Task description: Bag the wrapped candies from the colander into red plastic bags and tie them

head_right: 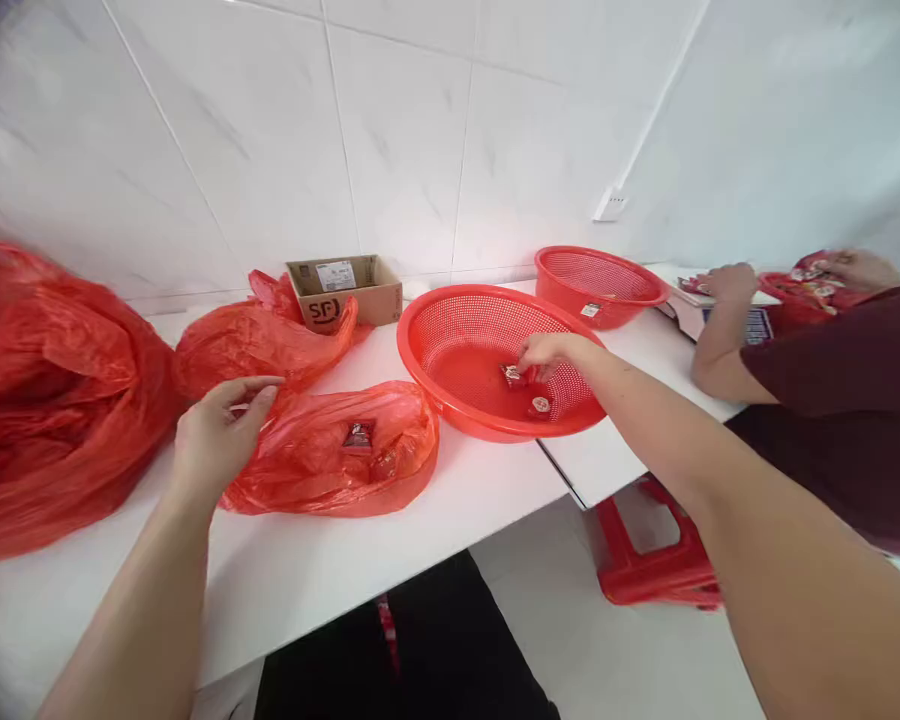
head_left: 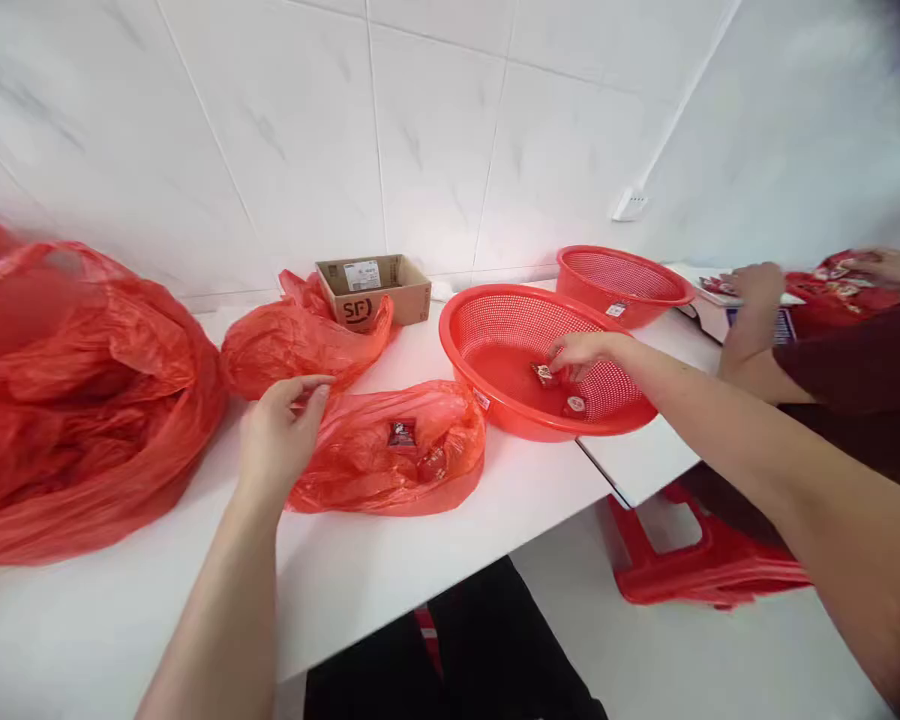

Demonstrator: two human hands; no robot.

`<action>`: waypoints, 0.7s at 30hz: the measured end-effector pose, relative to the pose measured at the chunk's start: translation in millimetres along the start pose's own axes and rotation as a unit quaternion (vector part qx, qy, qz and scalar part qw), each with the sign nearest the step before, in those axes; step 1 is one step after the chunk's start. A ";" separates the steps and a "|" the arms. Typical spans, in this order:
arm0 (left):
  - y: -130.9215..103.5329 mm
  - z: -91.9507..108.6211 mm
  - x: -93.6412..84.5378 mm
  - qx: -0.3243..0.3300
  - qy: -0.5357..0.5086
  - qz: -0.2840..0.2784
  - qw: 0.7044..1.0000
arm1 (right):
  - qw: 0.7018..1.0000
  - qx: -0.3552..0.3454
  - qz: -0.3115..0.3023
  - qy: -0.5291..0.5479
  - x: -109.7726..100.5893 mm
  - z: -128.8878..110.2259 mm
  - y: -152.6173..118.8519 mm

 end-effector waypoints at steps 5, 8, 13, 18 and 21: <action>-0.3 0.9 1.8 -0.003 0.001 -0.017 1.000 | 0.999 0.020 -0.014 -0.026 5.9 -2.8 -3.8; -0.3 0.4 5.1 -0.002 0.004 -0.033 0.999 | 0.998 0.035 -0.015 -0.050 10.7 -5.3 -3.1; 1.2 -4.9 10.8 0.003 0.034 -0.064 0.997 | 0.997 0.029 -0.007 -0.067 1.9 -16.2 -14.3; -1.0 -16.0 9.3 -0.008 0.094 -0.110 0.989 | 0.989 -0.123 0.064 0.053 -21.5 -85.3 -74.4; -4.6 -29.0 11.1 -0.031 0.106 -0.162 0.981 | 0.956 -0.263 0.089 0.099 -9.7 -156.1 -133.4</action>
Point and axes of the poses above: each hand's wrist, its own y-axis towards the middle knuckle, its own x-axis out of the palm, z = x × y, the point moved 9 cm from there along y, towards the middle knuckle
